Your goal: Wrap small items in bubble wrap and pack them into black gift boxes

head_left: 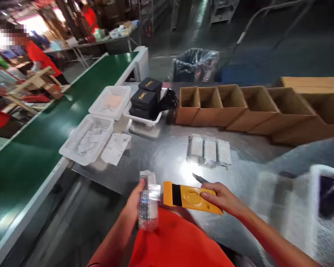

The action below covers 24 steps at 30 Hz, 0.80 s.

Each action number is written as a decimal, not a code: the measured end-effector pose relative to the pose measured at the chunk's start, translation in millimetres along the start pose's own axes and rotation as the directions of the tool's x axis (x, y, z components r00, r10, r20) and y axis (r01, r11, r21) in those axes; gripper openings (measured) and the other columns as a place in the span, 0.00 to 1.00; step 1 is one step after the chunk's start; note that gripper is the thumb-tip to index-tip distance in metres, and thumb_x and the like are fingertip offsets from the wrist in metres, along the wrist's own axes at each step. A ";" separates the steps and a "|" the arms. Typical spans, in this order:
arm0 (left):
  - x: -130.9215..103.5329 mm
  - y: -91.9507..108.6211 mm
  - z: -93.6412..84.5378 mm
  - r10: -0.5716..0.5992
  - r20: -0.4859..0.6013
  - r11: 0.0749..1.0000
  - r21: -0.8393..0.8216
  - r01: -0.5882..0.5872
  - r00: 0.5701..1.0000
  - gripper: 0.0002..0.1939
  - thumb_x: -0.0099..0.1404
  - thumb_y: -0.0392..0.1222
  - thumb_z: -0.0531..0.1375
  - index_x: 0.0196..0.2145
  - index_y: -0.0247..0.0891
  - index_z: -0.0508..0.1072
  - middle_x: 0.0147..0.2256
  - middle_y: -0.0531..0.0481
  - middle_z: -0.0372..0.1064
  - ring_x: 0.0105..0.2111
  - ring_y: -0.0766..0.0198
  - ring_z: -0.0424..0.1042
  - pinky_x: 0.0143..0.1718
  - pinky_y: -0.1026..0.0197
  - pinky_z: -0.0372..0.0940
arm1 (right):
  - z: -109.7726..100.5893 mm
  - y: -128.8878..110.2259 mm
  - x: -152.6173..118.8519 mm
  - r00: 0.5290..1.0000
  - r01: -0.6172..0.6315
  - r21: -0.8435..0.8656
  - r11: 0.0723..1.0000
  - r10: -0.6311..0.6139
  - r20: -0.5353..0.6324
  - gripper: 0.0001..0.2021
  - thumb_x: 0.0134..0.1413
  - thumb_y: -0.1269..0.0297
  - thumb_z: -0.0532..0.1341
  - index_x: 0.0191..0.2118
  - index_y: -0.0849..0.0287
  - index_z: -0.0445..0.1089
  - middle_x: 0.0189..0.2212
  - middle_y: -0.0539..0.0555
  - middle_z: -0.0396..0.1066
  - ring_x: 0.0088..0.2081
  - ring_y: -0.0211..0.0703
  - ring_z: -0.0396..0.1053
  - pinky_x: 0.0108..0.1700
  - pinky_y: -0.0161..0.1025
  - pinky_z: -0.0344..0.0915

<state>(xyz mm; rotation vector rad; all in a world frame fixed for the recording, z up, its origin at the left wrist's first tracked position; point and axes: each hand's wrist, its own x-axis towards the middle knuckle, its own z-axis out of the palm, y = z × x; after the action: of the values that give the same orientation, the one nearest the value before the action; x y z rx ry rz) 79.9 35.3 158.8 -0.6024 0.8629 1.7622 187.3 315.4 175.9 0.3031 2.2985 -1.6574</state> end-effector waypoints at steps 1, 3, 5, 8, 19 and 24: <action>-3.5 5.3 -5.2 -0.051 0.079 0.998 0.029 0.049 0.996 0.32 0.54 0.66 0.66 0.36 0.28 0.78 0.29 0.39 0.78 0.28 0.56 0.77 0.35 0.57 0.70 | -3.6 -0.3 -1.2 1.000 0.000 -0.003 1.000 0.000 0.002 0.34 0.45 0.27 0.57 0.21 0.58 0.64 0.17 0.48 0.57 0.21 0.34 0.54 0.21 0.33 0.50; -5.9 13.0 -13.9 -0.076 0.212 0.997 0.015 0.074 0.974 0.34 0.58 0.67 0.62 0.41 0.28 0.78 0.36 0.37 0.80 0.34 0.53 0.79 0.40 0.55 0.71 | -6.7 1.8 -2.4 1.000 0.011 -0.005 1.000 -0.011 0.005 0.33 0.44 0.27 0.58 0.20 0.58 0.62 0.16 0.46 0.55 0.21 0.33 0.52 0.21 0.33 0.48; -3.6 15.1 -19.9 -0.073 0.289 0.997 -0.014 0.080 0.955 0.29 0.64 0.63 0.59 0.45 0.32 0.79 0.41 0.39 0.80 0.41 0.53 0.79 0.47 0.54 0.70 | -5.5 6.5 -3.3 1.000 0.025 -0.001 1.000 -0.025 -0.014 0.33 0.44 0.28 0.59 0.20 0.58 0.62 0.16 0.46 0.55 0.21 0.32 0.52 0.21 0.32 0.47; 3.0 10.7 -27.9 -0.087 0.332 0.996 -0.005 0.094 0.939 0.28 0.68 0.60 0.54 0.47 0.34 0.79 0.46 0.41 0.79 0.47 0.53 0.78 0.54 0.52 0.67 | -1.6 14.4 -6.4 0.999 0.018 0.024 1.000 -0.017 -0.043 0.32 0.45 0.29 0.60 0.21 0.59 0.62 0.16 0.45 0.55 0.20 0.32 0.53 0.21 0.32 0.47; 9.1 4.3 -7.6 -0.111 0.216 0.993 -0.021 0.119 0.970 0.30 0.73 0.55 0.46 0.49 0.29 0.77 0.44 0.36 0.79 0.51 0.48 0.76 0.61 0.45 0.61 | 0.1 7.7 -3.8 0.998 0.053 0.162 0.985 -0.059 0.033 0.30 0.44 0.31 0.62 0.24 0.59 0.65 0.18 0.45 0.59 0.20 0.32 0.56 0.21 0.31 0.50; 8.4 0.7 -1.0 0.011 0.060 0.999 0.051 -0.014 0.998 0.26 0.60 0.59 0.63 0.44 0.33 0.77 0.38 0.38 0.80 0.42 0.46 0.79 0.53 0.44 0.69 | 8.6 5.6 0.3 0.998 0.067 0.189 0.980 -0.067 -0.004 0.30 0.46 0.31 0.61 0.24 0.60 0.65 0.18 0.45 0.59 0.21 0.32 0.56 0.21 0.31 0.50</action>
<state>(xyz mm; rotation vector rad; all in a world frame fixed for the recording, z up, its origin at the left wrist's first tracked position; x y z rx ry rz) 76.4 39.2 152.2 -0.5097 0.8699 1.7547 189.9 309.0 168.3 0.2664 2.1752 -1.9128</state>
